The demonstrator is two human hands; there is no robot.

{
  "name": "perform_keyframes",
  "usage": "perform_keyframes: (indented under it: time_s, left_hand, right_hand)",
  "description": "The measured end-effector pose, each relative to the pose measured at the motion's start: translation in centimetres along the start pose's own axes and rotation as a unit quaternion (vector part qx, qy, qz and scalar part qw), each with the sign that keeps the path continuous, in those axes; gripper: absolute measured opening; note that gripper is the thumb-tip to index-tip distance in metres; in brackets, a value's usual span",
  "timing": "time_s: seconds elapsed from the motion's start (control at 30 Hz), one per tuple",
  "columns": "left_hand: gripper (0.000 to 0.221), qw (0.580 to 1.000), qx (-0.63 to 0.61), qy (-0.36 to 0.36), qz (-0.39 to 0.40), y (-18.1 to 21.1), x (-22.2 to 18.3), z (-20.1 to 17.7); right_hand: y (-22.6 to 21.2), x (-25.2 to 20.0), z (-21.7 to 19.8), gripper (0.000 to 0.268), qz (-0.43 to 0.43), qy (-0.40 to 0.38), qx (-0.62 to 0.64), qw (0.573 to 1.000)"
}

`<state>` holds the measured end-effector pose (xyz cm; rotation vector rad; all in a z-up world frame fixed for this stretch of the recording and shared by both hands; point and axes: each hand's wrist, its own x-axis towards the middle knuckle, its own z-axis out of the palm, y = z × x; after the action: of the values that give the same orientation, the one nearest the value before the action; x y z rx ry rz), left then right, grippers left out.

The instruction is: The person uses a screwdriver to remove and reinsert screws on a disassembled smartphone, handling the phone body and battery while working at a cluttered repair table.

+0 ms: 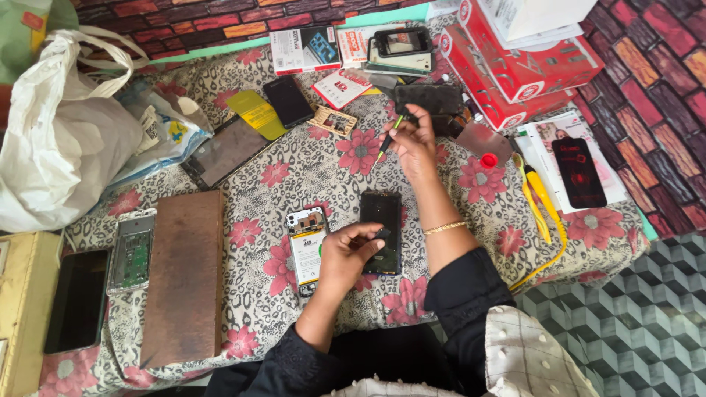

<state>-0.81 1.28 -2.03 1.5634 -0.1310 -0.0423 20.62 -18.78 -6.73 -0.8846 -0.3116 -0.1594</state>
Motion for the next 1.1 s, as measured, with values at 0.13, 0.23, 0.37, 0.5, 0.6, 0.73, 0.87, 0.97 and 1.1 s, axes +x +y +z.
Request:
perform_keyframes:
  time_s: [0.13,0.23,0.37,0.5,0.6,0.73,0.87,0.97,1.1]
  left_hand:
    - [0.024,0.992,-0.121,-0.018,0.02,-0.8,-0.7,-0.6]
    - [0.024,0.988,-0.147,-0.029,0.03,0.0,-1.3,-0.9]
    - [0.024,0.987,-0.157,-0.031,0.031,1.6,-1.9,-0.9]
    - [0.024,0.985,-0.173,-0.02,-0.019,2.6,-2.3,-1.0]
    - [0.023,0.985,-0.171,-0.017,-0.025,3.2,-2.6,-1.2]
    - [0.023,0.985,-0.169,-0.013,0.011,3.7,-3.0,-1.3]
    - [0.021,0.982,-0.188,0.0,-0.012,3.8,-3.5,-1.4]
    - [0.022,0.981,-0.191,0.014,0.009,3.9,-3.8,-1.3]
    - [0.026,0.978,-0.206,0.028,-0.011,3.8,-4.7,-1.6]
  right_hand:
    - [-0.9,-0.8,1.3,0.06,0.005,-0.028,0.004,1.0]
    - [-1.5,-0.8,2.2,0.061,0.002,-0.028,-0.003,1.0]
    - [-2.3,-1.0,2.9,0.061,-0.011,-0.029,0.007,0.999]
    - [-3.0,-1.4,3.5,0.063,-0.02,-0.045,0.003,0.999]
    - [-3.4,-1.8,3.9,0.065,-0.033,-0.06,-0.015,0.998]
    - [-3.7,-2.1,4.6,0.067,-0.04,-0.077,-0.02,0.996]
    - [-4.6,-2.6,6.4,0.067,-0.049,-0.073,-0.034,0.996]
    - [-6.6,-4.1,9.1,0.064,-0.098,-0.057,-0.012,0.993]
    - [-11.6,-12.2,12.6,0.062,-0.221,0.101,-0.074,0.967]
